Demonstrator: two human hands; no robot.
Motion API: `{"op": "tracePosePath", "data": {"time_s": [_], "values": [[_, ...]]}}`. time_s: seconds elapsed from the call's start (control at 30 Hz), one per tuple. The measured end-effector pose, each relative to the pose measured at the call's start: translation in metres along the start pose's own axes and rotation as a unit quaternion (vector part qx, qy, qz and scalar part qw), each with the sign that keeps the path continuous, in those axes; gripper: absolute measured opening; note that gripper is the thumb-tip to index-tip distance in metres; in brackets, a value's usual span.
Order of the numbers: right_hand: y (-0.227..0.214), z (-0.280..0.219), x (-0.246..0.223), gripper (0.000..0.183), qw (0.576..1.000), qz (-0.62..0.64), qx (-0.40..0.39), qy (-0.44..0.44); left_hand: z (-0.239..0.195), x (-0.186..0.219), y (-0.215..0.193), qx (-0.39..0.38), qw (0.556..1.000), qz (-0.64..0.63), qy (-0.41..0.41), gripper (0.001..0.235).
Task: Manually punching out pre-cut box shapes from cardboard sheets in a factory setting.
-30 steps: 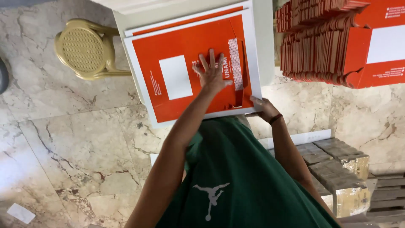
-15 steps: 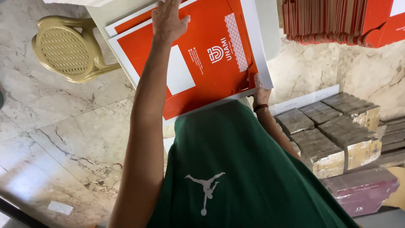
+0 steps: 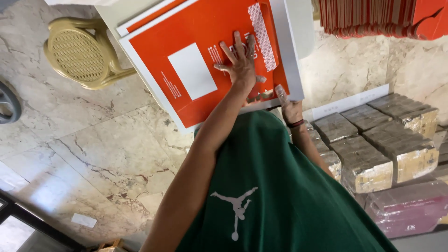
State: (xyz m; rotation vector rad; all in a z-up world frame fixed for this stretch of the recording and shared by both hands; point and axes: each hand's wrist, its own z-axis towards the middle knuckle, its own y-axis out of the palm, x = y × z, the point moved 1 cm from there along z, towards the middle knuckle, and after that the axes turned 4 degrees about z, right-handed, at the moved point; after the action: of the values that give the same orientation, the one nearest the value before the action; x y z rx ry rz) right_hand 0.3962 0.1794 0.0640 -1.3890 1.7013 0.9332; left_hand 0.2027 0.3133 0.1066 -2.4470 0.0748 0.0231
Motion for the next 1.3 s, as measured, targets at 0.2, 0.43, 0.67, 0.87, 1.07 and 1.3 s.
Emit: {"op": "tracePosePath", "data": {"time_s": [0.2, 0.43, 0.67, 0.87, 1.07, 1.3], "values": [[-0.011, 0.01, -0.055, 0.048, 0.973, 0.064, 0.056, 0.216, -0.005, -0.011, -0.009, 0.015, 1.0, -0.025, 0.011, 0.142], [-0.065, 0.19, -0.044, 0.047, 0.944, -0.084, -0.209, 0.241, 0.042, -0.033, -0.023, 0.145, 0.981, 0.027, 0.126, 0.113], [0.075, 0.337, -0.1, 0.085, 0.911, -0.265, -0.207, 0.241, 0.033, -0.03, -0.035, 0.097, 0.988, 0.057, 0.102, 0.106], [0.151, 0.244, -0.223, 0.068, 0.822, -0.436, -0.355, 0.093, 0.046, -0.033, -0.043, -0.035, 0.993, -0.02, 0.111, 0.132], [0.168, 0.223, -0.22, 0.072, 0.777, -0.408, -0.474, -0.074, 0.058, -0.027, -0.044, -0.074, 0.991, 0.0, 0.109, 0.059], [0.017, 0.236, -0.122, 0.038, 0.817, -0.463, -0.049, -0.341, 0.036, -0.034, -0.049, 0.009, 0.991, -0.01, 0.135, 0.138]]}}
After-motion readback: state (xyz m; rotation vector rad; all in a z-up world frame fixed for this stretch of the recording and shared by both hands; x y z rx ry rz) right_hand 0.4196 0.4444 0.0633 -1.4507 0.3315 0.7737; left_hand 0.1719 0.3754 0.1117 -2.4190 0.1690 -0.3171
